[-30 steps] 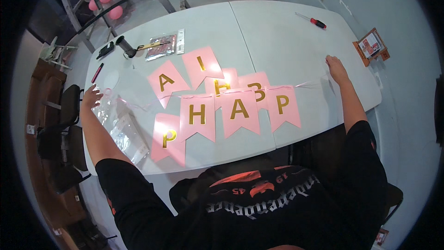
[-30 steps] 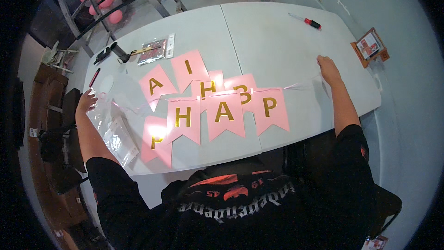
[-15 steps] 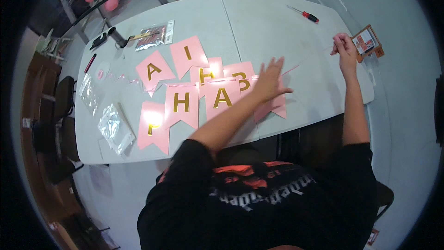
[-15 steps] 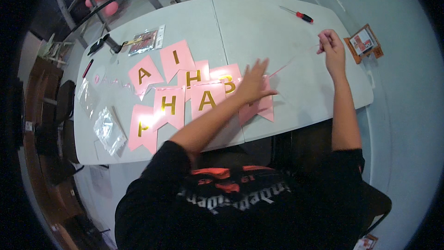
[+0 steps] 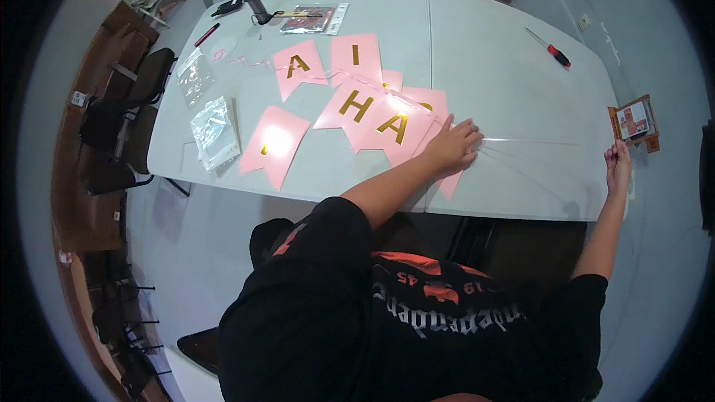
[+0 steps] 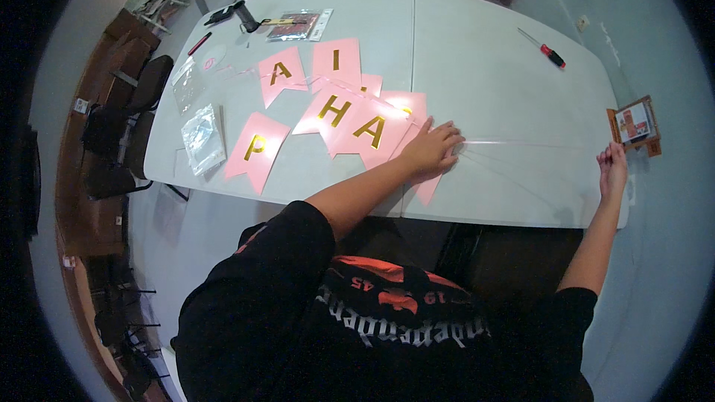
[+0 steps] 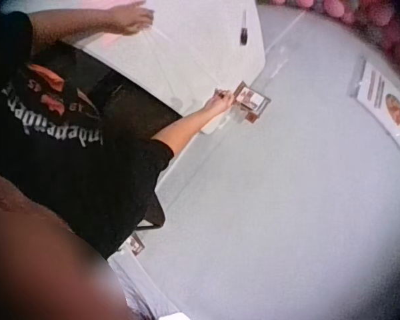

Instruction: The person assembles a 'HAPPY BIRTHDAY' banner by threading pink pennants with gold letters onto a string. They handle each letter individually, tie knots to secure them, and arrange the sequence on a white table.

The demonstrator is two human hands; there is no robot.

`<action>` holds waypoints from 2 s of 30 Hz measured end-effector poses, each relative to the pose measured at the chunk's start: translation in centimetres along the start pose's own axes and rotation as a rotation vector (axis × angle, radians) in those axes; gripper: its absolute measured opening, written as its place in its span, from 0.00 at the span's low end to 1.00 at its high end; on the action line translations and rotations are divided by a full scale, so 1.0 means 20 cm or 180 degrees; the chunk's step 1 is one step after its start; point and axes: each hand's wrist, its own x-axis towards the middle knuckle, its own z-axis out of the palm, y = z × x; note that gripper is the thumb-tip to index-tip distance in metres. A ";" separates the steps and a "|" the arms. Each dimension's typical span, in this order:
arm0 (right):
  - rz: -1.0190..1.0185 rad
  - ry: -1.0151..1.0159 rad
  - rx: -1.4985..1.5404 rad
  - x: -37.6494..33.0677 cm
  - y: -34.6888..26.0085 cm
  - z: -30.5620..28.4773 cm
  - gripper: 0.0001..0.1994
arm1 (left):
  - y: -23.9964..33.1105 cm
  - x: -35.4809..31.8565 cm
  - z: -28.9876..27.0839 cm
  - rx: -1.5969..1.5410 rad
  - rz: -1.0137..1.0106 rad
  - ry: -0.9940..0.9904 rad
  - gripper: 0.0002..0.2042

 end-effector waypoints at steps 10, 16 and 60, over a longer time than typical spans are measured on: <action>0.0208 0.0135 -0.0834 -0.40 0.06 -0.08 0.06 | -0.18 -0.07 -0.19 -0.1196 -0.1405 0.0033 0.27; 0.0536 0.0768 -0.0684 -0.42 0.25 -0.31 0.06 | -0.65 -0.49 -0.54 0.1435 -0.2000 -0.0139 0.24; -0.0769 0.1583 0.0617 -0.48 0.04 -1.37 0.07 | 0.06 -0.39 -0.09 0.1509 -0.0030 -0.0980 0.40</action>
